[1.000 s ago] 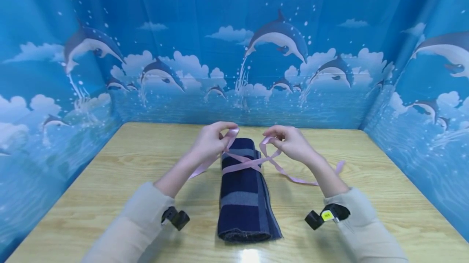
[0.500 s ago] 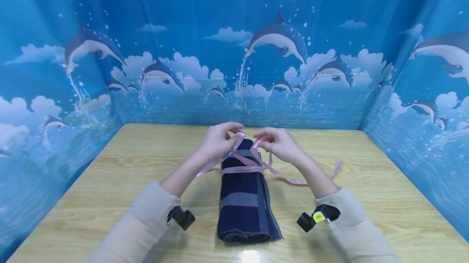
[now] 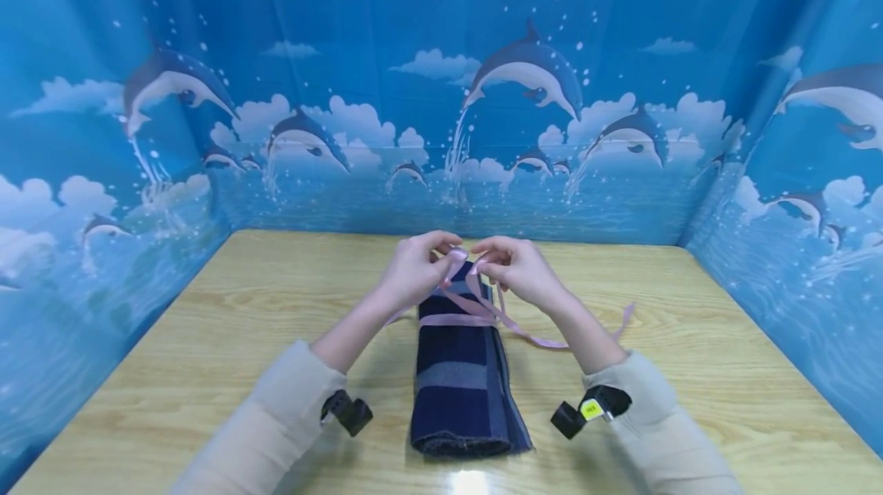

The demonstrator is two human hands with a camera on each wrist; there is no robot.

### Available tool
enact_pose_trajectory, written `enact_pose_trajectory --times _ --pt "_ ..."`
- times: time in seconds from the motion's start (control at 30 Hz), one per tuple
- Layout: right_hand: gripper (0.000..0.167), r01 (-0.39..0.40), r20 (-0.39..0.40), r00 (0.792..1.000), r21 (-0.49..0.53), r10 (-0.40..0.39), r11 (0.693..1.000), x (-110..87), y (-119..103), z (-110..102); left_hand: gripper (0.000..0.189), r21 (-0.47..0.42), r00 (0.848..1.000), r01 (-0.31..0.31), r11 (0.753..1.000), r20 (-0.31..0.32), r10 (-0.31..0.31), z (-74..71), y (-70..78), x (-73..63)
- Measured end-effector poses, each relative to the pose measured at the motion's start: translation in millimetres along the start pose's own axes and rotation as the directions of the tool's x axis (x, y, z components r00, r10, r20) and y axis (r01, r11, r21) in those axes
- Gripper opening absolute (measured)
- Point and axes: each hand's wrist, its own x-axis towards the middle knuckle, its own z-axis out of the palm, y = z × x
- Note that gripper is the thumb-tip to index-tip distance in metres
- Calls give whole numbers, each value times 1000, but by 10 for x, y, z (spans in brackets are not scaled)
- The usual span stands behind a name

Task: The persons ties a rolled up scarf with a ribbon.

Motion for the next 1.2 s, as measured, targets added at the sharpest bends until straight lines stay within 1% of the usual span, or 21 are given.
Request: enact_pose_trajectory --times 0.17,0.3,0.37,0.47,0.63,0.7,0.8,0.97,1.07,1.2 --pt "36 -61 4 998 128 61 990 2 6 33 29 37 1000 -24 999 -11 24 15 -6 9" --pt "42 -75 15 997 224 74 972 10 17 62 27 46 998 -58 997 -35 60 25 -7 19" --pt "44 -83 23 997 261 80 962 14 18 77 27 43 997 -61 997 -45 63 29 -1 19" --pt "46 -88 27 996 300 83 950 16 13 96 26 29 998 -44 999 -47 45 36 3 18" --pt "45 -96 39 995 358 88 929 23 -1 131 28 -5 1000 -2 1000 -27 2 41 -4 17" --pt "44 -99 43 995 370 89 924 31 -2 147 29 -9 1000 7 1000 -21 -7 43 -9 19" --pt "40 -86 29 996 369 81 926 47 -2 167 30 -20 1000 7 1000 -16 -7 47 -19 25" --pt "32 -52 -25 998 329 64 943 63 -1 185 31 -78 1000 13 997 -2 -14 58 -39 31" --pt "32 -49 -52 996 296 67 954 62 -6 188 32 -86 1000 22 996 -4 -22 68 -53 36" --pt "36 -48 -69 995 295 71 954 61 -6 201 32 -76 1000 5 997 -24 -7 91 -67 37"
